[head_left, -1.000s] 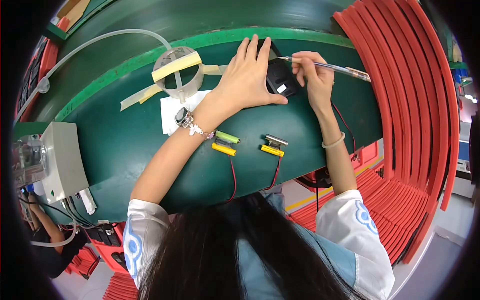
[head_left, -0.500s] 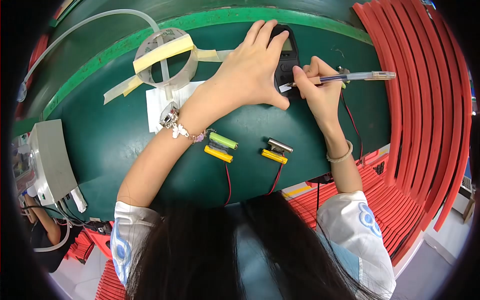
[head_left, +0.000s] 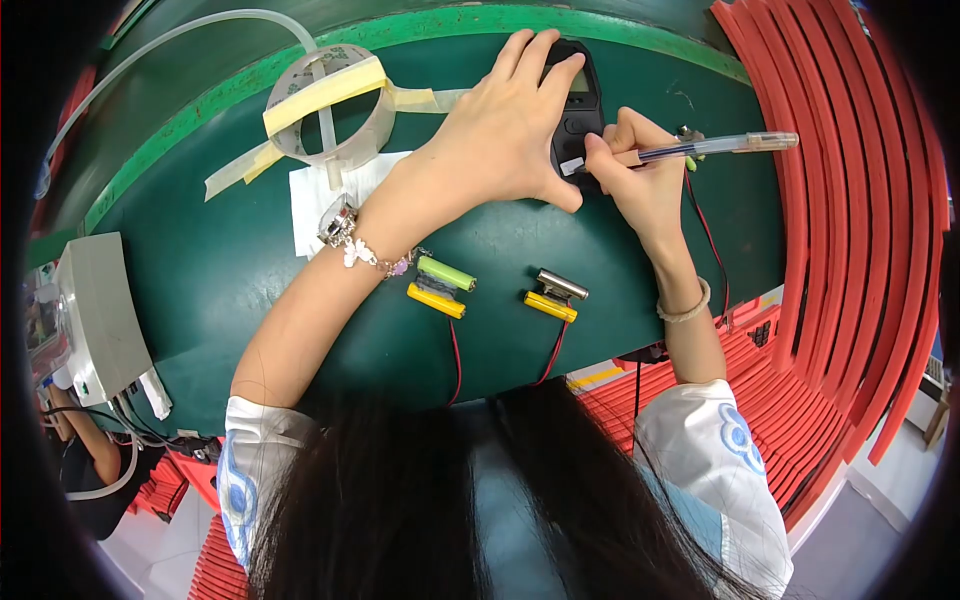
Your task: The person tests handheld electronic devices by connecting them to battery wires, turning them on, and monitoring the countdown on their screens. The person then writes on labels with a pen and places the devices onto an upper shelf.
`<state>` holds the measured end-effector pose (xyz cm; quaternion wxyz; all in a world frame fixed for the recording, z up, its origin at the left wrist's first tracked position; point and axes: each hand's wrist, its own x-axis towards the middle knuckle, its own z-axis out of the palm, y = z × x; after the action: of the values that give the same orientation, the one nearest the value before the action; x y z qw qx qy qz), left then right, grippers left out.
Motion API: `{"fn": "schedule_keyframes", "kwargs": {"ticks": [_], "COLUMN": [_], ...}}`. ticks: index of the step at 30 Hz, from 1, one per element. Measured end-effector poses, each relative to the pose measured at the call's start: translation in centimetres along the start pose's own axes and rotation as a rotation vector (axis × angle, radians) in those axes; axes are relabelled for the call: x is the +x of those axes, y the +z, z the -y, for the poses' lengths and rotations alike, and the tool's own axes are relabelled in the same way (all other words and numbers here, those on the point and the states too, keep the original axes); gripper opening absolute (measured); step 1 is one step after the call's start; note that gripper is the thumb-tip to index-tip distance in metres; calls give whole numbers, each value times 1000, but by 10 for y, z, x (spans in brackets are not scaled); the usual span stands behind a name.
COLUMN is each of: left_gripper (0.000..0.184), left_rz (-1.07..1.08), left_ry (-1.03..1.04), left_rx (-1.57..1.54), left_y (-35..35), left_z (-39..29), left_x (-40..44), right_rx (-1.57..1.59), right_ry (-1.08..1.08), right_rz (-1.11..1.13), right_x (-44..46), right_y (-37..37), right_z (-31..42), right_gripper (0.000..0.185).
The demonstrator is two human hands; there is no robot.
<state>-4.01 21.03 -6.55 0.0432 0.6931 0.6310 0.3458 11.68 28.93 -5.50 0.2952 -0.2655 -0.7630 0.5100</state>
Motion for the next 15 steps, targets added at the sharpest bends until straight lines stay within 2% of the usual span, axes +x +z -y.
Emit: {"fn": "schedule_keyframes", "kwargs": {"ticks": [6,8,15], "left_gripper": [102,102,101], "left_rz": [-84,10,7], "left_ry": [5,-8,-10], "left_rx": [-28,-10,-1], "left_y": [4,-2,0], "left_z": [1,-1,-1], "left_x": [-2,0,0], "right_rx": [-9,-3,13], "right_ry": [0,-1,-1], "right_rz": [3,-1,2], "right_x": [0,0,0], "right_y": [0,0,0], "right_z": [1,0,-1], "right_gripper": [40,40,40]}}
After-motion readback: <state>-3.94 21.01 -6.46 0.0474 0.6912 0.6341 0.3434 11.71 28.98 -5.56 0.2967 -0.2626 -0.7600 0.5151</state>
